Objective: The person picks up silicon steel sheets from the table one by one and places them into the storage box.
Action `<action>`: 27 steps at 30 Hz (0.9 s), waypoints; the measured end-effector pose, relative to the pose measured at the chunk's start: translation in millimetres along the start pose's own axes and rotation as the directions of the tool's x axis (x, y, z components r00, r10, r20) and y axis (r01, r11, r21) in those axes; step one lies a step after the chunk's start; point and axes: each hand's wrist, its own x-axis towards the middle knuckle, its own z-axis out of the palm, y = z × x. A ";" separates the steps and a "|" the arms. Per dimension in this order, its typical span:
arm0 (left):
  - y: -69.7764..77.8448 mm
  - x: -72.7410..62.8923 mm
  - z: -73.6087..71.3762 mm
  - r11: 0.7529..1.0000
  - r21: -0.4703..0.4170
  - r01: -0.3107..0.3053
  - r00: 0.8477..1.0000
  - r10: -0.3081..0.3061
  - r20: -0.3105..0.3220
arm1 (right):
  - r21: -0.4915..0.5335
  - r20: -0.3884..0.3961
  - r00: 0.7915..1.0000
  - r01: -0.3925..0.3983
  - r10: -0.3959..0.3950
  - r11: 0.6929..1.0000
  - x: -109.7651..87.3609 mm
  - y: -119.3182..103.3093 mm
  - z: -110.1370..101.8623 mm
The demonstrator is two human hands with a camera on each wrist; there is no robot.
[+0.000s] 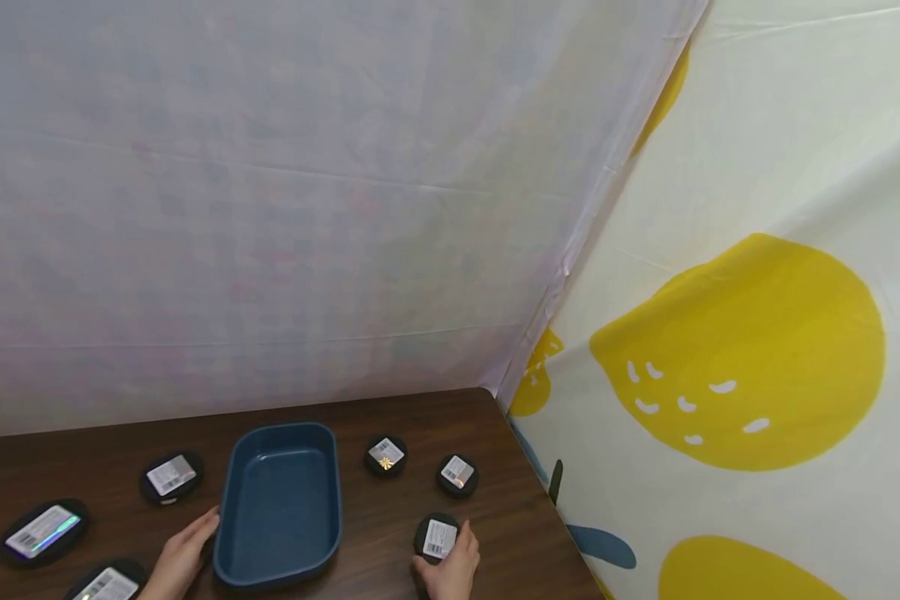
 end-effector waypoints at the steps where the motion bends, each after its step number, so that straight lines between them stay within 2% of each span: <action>1: 0.4 -0.3 -0.1 1.000 0.004 0.007 1.000 -0.007 0.007 | 0.002 -0.002 1.000 -0.001 0.001 1.000 0.2 0.1 -0.1; 4: 1.2 -1.9 0.5 1.000 0.020 -0.011 1.000 0.011 0.006 | -0.006 -0.006 1.000 -0.014 0.014 1.000 0.8 0.5 -0.3; 13: -1.4 -3.0 5.0 0.999 -0.029 -0.018 0.999 0.018 -0.027 | -0.046 0.022 0.999 -0.040 0.041 0.998 4.3 -1.4 -1.2; 16: -3.0 -2.9 5.8 0.999 -0.039 -0.010 0.999 0.009 -0.036 | -0.043 0.028 0.999 -0.044 0.045 0.998 4.7 -2.0 -2.0; 23: -4.4 -2.2 5.8 0.989 -0.145 0.024 1.000 -0.026 -0.009 | -0.043 0.022 0.999 -0.031 0.032 0.999 6.1 1.4 -1.1; 27: -4.6 -2.3 4.2 0.988 -0.152 0.031 0.999 -0.034 -0.017 | -0.051 0.008 1.000 -0.013 0.014 0.999 6.3 3.6 -1.0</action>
